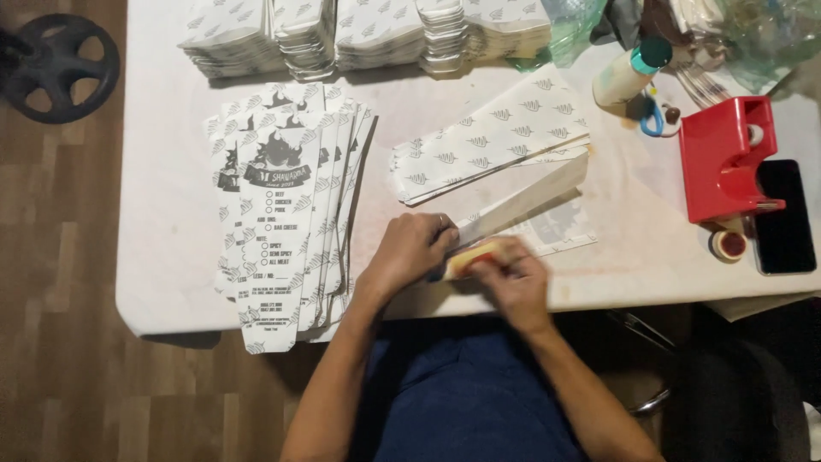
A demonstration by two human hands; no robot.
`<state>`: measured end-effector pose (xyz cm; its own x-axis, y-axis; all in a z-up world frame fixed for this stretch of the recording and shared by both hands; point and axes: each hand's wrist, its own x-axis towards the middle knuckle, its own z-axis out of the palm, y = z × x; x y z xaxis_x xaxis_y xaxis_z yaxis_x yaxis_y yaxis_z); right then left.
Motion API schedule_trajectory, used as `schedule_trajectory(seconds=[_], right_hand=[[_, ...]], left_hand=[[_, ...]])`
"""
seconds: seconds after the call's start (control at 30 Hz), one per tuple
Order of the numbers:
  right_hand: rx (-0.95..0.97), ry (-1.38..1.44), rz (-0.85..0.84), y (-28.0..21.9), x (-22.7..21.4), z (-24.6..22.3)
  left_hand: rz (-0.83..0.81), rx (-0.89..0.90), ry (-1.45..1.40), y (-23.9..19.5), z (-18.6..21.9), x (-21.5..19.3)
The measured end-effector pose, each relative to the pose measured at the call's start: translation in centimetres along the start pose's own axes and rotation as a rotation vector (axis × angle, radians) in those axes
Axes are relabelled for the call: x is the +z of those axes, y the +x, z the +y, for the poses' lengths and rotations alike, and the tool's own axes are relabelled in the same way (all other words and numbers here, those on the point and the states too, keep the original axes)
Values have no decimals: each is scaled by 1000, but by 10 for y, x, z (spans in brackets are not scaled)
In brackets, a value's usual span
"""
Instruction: Applying glue to the edges of paper bags and folding them to seal or shape them at a workstation.
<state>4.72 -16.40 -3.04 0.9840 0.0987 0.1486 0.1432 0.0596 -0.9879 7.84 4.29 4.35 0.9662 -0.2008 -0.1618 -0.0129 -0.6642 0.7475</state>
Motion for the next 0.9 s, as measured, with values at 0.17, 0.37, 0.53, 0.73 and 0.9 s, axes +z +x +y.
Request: schedule_trajectory(seconds=[0.17, 0.37, 0.53, 0.73, 0.9], right_hand=[[-30, -185, 347, 38, -126, -23], [-95, -1061, 263, 49, -186, -49], [-605, -1121, 121, 46, -156, -57], [-662, -763, -202, 48, -109, -67], [-628, -785, -204, 48, -113, -60]], left_hand=[[196, 198, 280, -32, 7, 43], [570, 541, 480, -52, 21, 63], [561, 428, 445, -49, 8, 82], [560, 393, 416, -49, 11, 83], [595, 402, 422, -50, 12, 83]])
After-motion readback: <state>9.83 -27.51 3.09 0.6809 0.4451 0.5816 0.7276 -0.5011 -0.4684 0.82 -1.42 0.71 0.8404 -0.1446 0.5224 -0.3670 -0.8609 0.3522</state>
